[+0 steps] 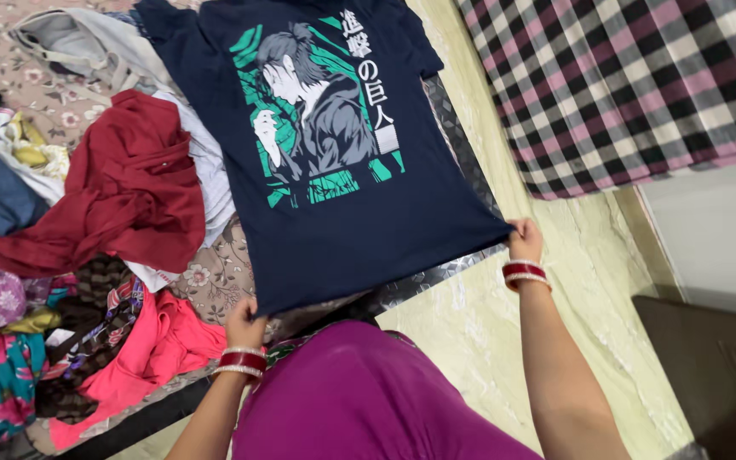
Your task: The person folds a white floral garment and a dark blue graphic t-shirt on a bed. They smooth the fabric, fold sleeves and sides, and place the folded items on the bed.
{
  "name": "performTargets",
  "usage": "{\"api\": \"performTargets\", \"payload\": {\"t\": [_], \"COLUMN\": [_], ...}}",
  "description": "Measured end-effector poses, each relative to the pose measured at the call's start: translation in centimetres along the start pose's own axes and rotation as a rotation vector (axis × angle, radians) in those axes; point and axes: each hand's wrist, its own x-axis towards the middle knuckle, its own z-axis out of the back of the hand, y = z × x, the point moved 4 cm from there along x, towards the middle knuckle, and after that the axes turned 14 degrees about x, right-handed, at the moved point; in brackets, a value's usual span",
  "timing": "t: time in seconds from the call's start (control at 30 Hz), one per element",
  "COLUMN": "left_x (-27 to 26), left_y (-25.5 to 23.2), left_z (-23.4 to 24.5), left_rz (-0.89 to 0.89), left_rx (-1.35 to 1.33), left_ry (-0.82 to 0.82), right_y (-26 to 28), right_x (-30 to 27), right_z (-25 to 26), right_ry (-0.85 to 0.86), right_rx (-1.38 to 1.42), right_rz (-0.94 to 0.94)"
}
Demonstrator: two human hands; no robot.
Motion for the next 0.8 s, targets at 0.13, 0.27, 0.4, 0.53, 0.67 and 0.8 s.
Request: {"api": "performTargets", "payload": {"t": [0.13,0.27,0.4,0.53,0.67,0.8], "left_x": [1.5,1.6,1.9,2.5,1.8,-0.5], "left_y": [-3.6,-7.4,-9.2,-10.0,-11.5,-13.4], "left_z": [-0.3,0.2,1.8,5.4,8.0,7.1], "left_rz": [0.044,-0.080,-0.164,-0.224,-0.191,-0.076], "left_rx": [0.039,0.101,0.039,0.174,0.352,0.762], "left_ry": [-0.098,-0.167,-0.225,-0.296,-0.250,-0.182], "right_y": [2.0,7.3,11.0,11.9,12.4,12.7], "right_x": [0.1,-1.7,-2.3,-1.4,1.0,2.4], "right_z": [-2.3,-5.1,-6.4,-5.8,-3.3,1.8], "right_ry": [0.173,0.346,0.485,0.488,0.367,-0.218], "right_rx": [-0.081,-0.341,-0.593,-0.773,-0.723,-0.636], "right_rz": [0.086,0.376,0.268,0.193,0.408,0.549]}}
